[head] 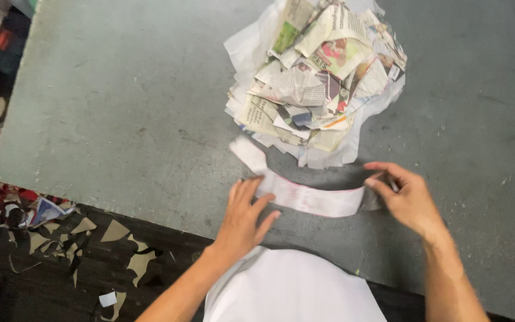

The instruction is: The person uses shears to cut a beige shoe-shaped material on a gray workbench, then sets the shears aside and begins folding and stacking newspaper strips. The person handles the newspaper strips one at a time, folding them and placing them into a growing pile.

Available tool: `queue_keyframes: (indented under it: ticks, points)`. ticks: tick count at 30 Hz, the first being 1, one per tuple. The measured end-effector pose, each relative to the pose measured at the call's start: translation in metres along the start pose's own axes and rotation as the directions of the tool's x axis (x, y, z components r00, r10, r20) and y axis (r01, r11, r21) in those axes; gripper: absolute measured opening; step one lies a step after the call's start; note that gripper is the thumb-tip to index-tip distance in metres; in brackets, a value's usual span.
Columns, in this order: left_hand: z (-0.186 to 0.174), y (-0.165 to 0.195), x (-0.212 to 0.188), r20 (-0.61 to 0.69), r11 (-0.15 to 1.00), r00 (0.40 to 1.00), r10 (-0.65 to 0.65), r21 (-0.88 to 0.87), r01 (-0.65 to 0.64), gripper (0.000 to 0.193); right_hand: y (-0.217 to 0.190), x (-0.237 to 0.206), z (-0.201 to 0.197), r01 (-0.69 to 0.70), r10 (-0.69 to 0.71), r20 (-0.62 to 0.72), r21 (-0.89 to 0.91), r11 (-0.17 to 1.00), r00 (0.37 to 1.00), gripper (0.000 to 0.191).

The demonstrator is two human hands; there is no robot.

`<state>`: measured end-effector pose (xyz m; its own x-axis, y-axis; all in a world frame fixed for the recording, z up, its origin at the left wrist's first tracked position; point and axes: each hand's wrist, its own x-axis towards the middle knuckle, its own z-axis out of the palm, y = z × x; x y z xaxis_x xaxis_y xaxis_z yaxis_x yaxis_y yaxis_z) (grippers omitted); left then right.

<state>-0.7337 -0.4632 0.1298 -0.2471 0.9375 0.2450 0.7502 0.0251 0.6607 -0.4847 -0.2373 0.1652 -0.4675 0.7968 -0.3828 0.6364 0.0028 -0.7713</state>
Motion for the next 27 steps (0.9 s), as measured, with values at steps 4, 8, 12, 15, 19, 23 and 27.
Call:
queue_keyframes:
  ticks: [4, 8, 12, 15, 19, 23, 27]
  points:
    - [0.021, 0.017, -0.004, 0.021, 0.993, 0.998, -0.052, -0.108, 0.054, 0.034, 0.012, -0.005, -0.008, 0.27, -0.444, -0.212, -0.548, 0.791, 0.871, 0.069]
    - [0.03, 0.014, 0.002, -0.009, 0.991, 0.995, -0.096, -0.091, 0.095, 0.031, 0.008, -0.039, 0.036, 0.236, -0.52, -0.406, -0.571, 0.786, 0.751, 0.057]
    - [0.04, 0.006, 0.008, -0.071, 0.999, 0.996, -0.053, -0.011, 0.053, 0.031, 0.007, -0.052, 0.09, 0.265, -0.465, -0.368, -0.478, 0.838, 0.805, 0.058]
    - [0.049, 0.003, 0.01, -0.097, 0.995, 0.993, -0.067, 0.073, 0.074, 0.035, 0.018, -0.043, 0.096, 0.183, -0.352, -0.359, -0.427, 0.886, 0.865, 0.069]
    - [0.056, 0.0, 0.009, -0.126, 0.986, 0.988, -0.094, 0.124, 0.11, 0.044, 0.038, -0.034, 0.085, 0.025, -0.052, -0.35, -0.081, 0.996, 0.935, 0.077]
    - [0.055, -0.005, 0.005, -0.099, 0.979, 0.989, -0.106, 0.164, 0.122, 0.049, 0.056, -0.03, 0.075, 0.014, -0.189, -0.412, -0.393, 0.92, 0.891, 0.077]
    - [0.052, -0.007, 0.001, -0.09, 0.973, 0.988, -0.122, 0.185, 0.137, 0.05, 0.064, -0.029, 0.074, 0.068, -0.268, -0.343, -0.497, 0.865, 0.9, 0.088]
